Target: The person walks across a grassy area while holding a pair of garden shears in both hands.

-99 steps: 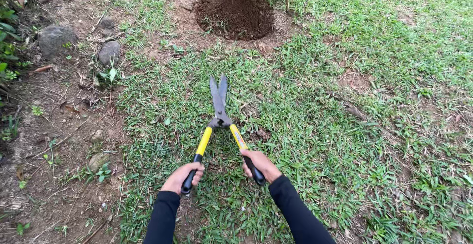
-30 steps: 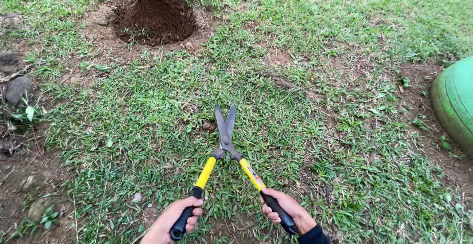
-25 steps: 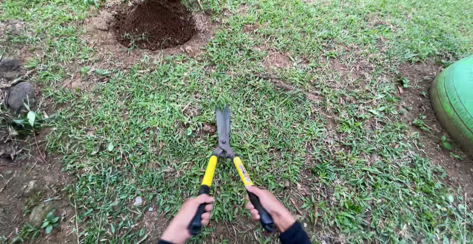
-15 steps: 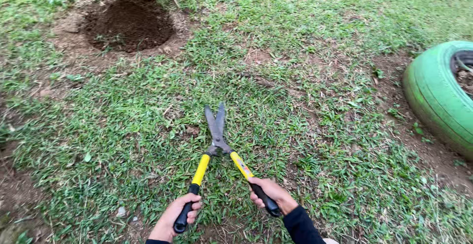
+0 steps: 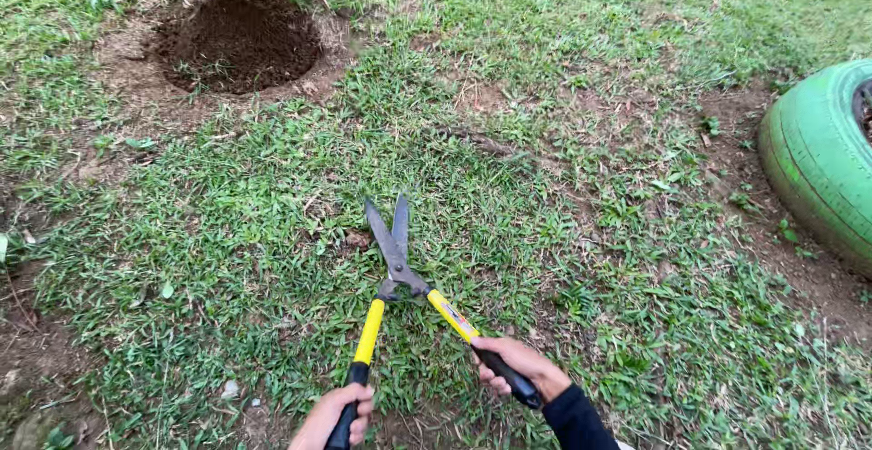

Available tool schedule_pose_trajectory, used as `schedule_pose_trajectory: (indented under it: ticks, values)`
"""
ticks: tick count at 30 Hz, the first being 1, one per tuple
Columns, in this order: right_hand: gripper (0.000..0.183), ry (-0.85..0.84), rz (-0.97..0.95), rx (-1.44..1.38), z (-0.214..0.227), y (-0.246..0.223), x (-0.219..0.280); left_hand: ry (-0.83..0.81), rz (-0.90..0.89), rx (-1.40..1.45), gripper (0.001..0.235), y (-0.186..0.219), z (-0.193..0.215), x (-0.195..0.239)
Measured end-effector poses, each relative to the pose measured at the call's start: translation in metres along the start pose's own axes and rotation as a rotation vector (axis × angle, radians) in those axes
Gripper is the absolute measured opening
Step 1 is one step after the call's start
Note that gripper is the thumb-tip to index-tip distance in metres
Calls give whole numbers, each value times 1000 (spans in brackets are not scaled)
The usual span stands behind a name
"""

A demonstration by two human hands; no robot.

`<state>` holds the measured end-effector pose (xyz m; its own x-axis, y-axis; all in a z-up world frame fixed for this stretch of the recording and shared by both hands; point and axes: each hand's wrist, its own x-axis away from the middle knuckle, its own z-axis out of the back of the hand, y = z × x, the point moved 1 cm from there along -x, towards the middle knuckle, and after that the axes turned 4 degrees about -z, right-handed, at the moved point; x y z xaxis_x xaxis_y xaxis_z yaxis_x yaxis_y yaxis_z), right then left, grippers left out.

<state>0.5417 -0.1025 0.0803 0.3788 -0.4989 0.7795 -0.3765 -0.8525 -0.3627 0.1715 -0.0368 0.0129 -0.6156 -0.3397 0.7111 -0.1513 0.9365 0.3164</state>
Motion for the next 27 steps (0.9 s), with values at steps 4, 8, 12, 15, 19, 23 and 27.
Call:
schedule_pose_trajectory:
  ticks: [4,8,12,15,19,23,27]
  values:
    - [32,-1,98,-2,-30,-19,-52,84,-235,83,22,8,-68,-16]
    - [44,-1,212,171,-31,-20,-44,57,-295,135,22,18,-87,-16]
    - [34,-33,29,32,-16,-33,-5,61,-117,76,22,22,-42,35]
    - [36,-152,-57,4,-19,-25,-1,45,-59,80,20,25,-33,49]
    - [34,-175,-38,-55,-43,-25,-40,124,-199,60,17,46,-47,48]
    - [35,-252,106,-150,-70,-27,-80,141,-351,104,19,34,-89,9]
    - [35,-76,1,-125,-53,-15,-53,83,-291,157,15,33,-70,16]
